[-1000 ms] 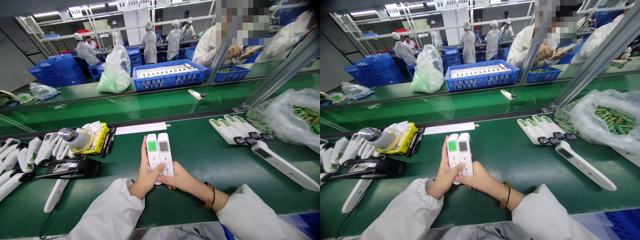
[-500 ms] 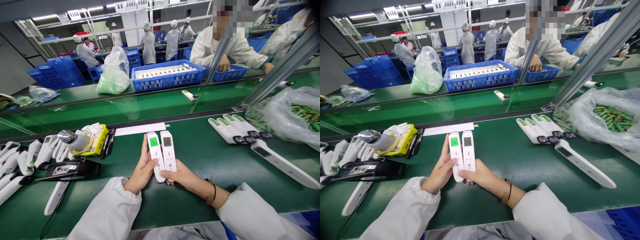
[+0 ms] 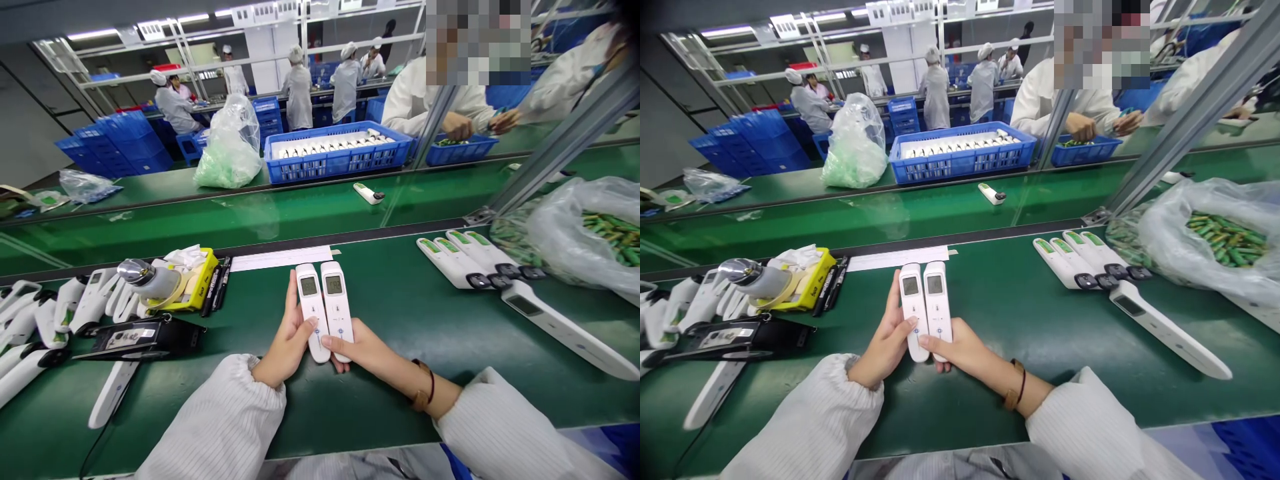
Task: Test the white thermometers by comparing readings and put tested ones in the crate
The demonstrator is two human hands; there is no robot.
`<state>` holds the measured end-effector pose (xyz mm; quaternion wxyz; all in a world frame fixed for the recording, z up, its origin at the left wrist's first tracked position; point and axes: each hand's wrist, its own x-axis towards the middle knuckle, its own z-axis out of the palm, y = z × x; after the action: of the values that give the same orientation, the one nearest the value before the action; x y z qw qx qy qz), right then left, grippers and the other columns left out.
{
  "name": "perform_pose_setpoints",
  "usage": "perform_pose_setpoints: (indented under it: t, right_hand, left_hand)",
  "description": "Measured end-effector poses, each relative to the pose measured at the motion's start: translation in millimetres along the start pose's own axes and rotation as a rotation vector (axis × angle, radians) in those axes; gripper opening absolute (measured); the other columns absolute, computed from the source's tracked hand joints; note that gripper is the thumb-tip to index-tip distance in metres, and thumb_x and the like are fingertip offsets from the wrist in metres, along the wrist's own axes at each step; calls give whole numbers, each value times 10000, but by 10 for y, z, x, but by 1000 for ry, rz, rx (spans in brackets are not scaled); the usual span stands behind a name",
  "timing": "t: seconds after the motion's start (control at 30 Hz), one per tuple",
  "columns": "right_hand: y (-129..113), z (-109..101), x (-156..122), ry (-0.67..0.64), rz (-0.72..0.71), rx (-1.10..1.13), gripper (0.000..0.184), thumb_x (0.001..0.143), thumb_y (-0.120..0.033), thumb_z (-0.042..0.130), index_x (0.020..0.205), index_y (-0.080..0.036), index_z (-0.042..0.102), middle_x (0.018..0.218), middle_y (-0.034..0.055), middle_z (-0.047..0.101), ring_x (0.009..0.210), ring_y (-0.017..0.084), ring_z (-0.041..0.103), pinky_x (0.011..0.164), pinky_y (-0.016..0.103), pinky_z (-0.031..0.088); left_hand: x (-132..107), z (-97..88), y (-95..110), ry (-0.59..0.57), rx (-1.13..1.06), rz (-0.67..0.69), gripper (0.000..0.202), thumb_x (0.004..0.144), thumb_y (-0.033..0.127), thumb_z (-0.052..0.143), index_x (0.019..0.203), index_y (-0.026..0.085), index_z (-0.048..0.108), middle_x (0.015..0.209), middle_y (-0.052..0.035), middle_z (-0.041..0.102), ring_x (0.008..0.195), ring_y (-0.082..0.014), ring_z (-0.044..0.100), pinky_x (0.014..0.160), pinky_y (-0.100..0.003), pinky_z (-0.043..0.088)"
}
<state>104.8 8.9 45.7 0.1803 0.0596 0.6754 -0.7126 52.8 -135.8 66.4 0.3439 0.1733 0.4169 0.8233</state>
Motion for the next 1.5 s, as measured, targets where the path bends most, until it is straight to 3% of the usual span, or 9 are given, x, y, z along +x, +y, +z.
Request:
perform_pose_setpoints:
  t: [0.2,0.4,0.5,0.6,0.77,0.9,1.2,1.33,1.5]
  right_hand:
    - [-27,-17,-8,66,-33,58,517,718,-606,669,874,-128,552,477,-30,570,369,99,508,366,198,405]
    - [-49,-5,-43,117,-118,113,612,789,-674,545,1094,-146,494,510,-56,544,364,93,487,358,198,384]
    - [-100,-40,-38,138,-173,138,553,799,-622,576,1091,-154,540,676,-5,628,552,116,589,497,221,472]
    - [-151,-164,-31,57,-180,62,460,702,-477,741,987,-142,605,779,14,666,693,133,623,617,233,507]
    - [-141,-364,-65,-117,10,-55,287,780,-376,669,710,-104,611,394,-61,501,316,51,412,338,157,315]
    - [-136,-374,-42,-211,-35,338,332,779,-388,654,901,-80,647,737,79,703,607,136,667,494,184,491]
    - [-194,-439,-20,-330,-146,700,338,777,-95,424,1051,-33,611,1065,204,665,947,247,674,738,306,536]
    - [-184,-400,-23,-269,-243,656,298,828,-147,471,1086,-67,596,1090,176,639,957,236,660,724,312,544]
    - [-130,-344,-25,-82,-371,329,224,832,-223,582,1029,-117,556,894,64,614,705,127,620,598,244,516]
  left_hand:
    - [32,-129,-71,79,59,61,830,888,317,556,1449,461,-38,1425,-64,445,1093,-259,603,843,-416,548]
    - [36,-155,-66,109,126,98,821,896,292,550,1461,428,-31,1443,-39,434,1230,-222,506,1016,-391,426]
    - [38,-158,-61,125,166,119,806,897,285,548,1466,418,-7,1488,-32,370,1303,-214,430,1087,-378,344]
    - [36,-162,-62,148,223,146,777,899,282,545,1460,444,32,1527,4,295,1312,-198,414,1082,-348,345]
    - [8,-124,-50,203,286,110,778,889,301,559,1457,454,50,1518,10,314,1281,-189,452,1041,-319,391]
    - [5,-46,-4,210,242,89,807,874,311,580,1450,469,37,1354,-46,522,1206,-240,541,1037,-433,404]
    - [84,-24,84,267,212,160,746,875,244,557,1457,425,127,1294,-68,569,1233,-271,517,1122,-530,246]
    - [105,-11,90,291,244,160,641,893,264,524,1453,345,224,1250,-78,603,1256,-244,494,1153,-478,207]
    - [90,66,60,324,286,101,514,916,317,501,1402,354,339,1336,-51,548,1315,-224,426,1122,-411,315]
